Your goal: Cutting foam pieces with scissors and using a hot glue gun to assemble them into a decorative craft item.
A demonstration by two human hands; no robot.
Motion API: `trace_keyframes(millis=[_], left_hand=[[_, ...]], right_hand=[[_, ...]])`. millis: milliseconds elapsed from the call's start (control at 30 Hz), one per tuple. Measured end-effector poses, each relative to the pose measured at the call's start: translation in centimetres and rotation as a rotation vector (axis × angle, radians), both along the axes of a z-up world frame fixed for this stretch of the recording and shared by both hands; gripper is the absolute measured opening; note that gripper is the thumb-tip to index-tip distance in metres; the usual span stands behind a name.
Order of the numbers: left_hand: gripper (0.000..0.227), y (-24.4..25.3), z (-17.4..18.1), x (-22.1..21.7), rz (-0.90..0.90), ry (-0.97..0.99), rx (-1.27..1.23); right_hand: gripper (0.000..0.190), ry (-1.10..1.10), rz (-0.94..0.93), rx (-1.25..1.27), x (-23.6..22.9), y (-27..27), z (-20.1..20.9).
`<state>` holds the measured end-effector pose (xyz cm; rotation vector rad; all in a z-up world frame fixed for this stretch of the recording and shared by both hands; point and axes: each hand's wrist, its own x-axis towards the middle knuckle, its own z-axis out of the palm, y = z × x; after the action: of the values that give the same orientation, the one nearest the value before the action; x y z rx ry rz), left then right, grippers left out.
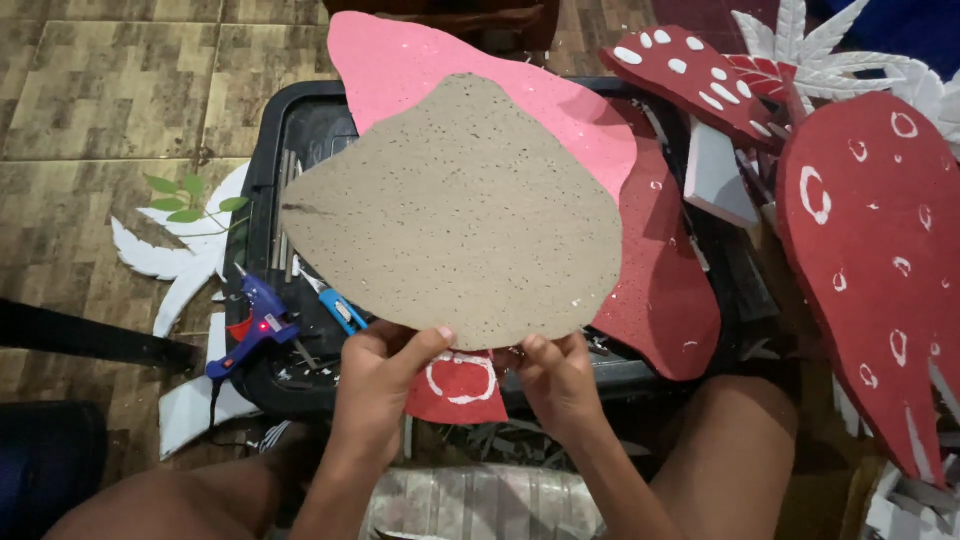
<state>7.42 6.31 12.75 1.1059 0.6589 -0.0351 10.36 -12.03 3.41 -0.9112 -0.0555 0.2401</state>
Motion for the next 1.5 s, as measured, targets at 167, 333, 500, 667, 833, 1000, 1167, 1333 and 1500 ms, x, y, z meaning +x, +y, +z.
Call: trace_keyframes(millis=[167, 333, 500, 667, 833, 1000, 1167, 1333, 1500], left_hand=[[0.015, -0.6, -0.4, 0.2, -0.041, -0.042, 0.048], [0.032, -1.0, -0.1, 0.2, -0.139, -0.034, 0.120], [0.012, -1.2, 0.0, 0.3, -0.169, -0.083, 0.069], [0.028, -1.7, -0.3, 0.3, -0.178, -0.044, -0.058], [0.011, -1.8, -1.9, 0.2, -0.143, -0.086, -0.098], [0.003, -1.6, -1.9, 0.2, -0.114, -0.057, -0.097], [0.005, -1.6, -2.2, 0.1, -0.097, -0.056, -0.113], [0.025, -1.9, -3.5, 0.3, 0.034, 0.027, -0.098], [0.022, -1.0, -2.2, -0.1, -0.004, 0.046, -0.046]], right_hand=[[0.054, 0.062, -0.003, 0.001, -0.5, 0.6, 0.2], [0.036, 0.188, -0.005, -0.053, -0.8, 0.7, 0.5], [0.015, 0.165, -0.033, -0.080, -0.7, 1.1, 1.6], [0.005, 0.211, -0.076, -0.026, -0.5, 0.8, 1.6], [0.028, 0.250, -0.118, -0.111, -0.5, 0.8, 1.5], [0.045, 0.241, -0.123, -0.086, -0.3, 1.2, 1.7], [0.070, 0.282, -0.158, -0.128, 0.0, 1.3, 2.7], [0.017, 0.258, -0.132, -0.067, 0.8, -0.8, 0.9], [0.036, 0.237, -0.173, 0.005, 3.5, -2.5, -0.3]])
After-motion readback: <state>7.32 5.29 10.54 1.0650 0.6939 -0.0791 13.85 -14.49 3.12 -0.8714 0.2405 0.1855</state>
